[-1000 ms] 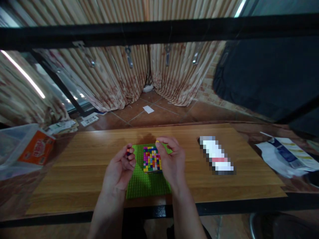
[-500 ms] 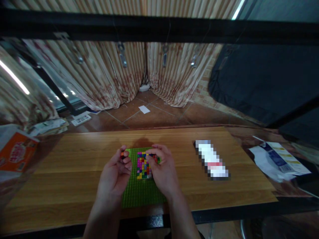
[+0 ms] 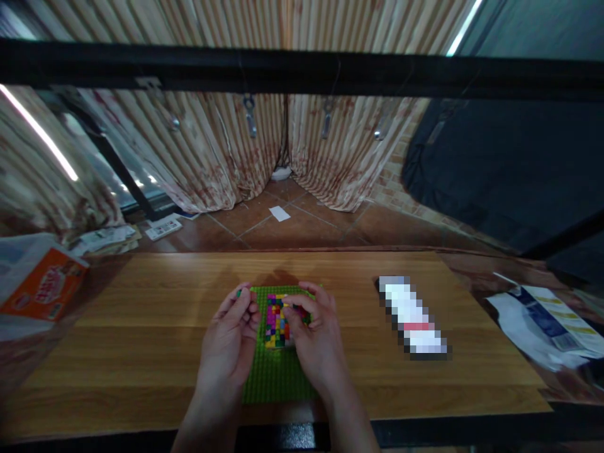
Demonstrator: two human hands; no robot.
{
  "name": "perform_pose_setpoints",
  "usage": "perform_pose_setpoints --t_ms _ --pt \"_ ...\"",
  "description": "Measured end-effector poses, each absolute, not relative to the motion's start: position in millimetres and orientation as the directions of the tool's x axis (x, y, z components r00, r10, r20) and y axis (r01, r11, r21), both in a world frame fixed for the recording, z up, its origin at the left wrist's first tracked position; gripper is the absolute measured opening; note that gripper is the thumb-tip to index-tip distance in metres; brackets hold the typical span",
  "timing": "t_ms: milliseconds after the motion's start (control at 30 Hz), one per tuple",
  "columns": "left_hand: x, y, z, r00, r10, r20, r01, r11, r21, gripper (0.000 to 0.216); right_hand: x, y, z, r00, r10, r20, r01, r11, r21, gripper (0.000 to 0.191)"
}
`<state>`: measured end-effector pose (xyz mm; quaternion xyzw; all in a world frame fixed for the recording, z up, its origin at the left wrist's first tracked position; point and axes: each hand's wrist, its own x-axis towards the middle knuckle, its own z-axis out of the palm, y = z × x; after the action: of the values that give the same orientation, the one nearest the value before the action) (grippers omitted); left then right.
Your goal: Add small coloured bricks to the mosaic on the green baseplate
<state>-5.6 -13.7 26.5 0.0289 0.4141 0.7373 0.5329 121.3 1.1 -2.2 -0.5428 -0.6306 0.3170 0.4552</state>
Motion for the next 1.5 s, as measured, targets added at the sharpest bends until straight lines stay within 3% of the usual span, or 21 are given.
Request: perform_pose_setpoints --t_ms 200,433,767,1133,1500 --pt "-3 -16 22 -0.487 0.825 -0.287 -0.640 -0.113 0.760 0.023 120 1 -4 0.017 0.976 0.215 0.372 0.194 -0.908 0.011" --pt "-4 -17 22 -0.413 0.878 -0.244 -0.657 -0.102 0.747 0.023 115 5 -1 0.117 0.974 0.192 0.227 0.161 -0.960 0.011" --pt "-8 -17 21 -0.381 0.883 -0.275 -0.737 -0.111 0.667 0.013 115 3 -1 0.139 0.967 0.214 0.215 0.181 -0.960 0.010" --pt "-10 -18 24 -0.370 0.892 -0.261 -0.722 -0.098 0.685 0.012 118 3 -3 0.074 0.977 0.199 0.259 0.174 -0.950 0.012" --pt "-13 -16 32 -0.315 0.847 -0.429 -0.797 0.009 0.604 0.012 115 1 1 0.048 0.975 0.219 0.339 0.191 -0.921 0.013"
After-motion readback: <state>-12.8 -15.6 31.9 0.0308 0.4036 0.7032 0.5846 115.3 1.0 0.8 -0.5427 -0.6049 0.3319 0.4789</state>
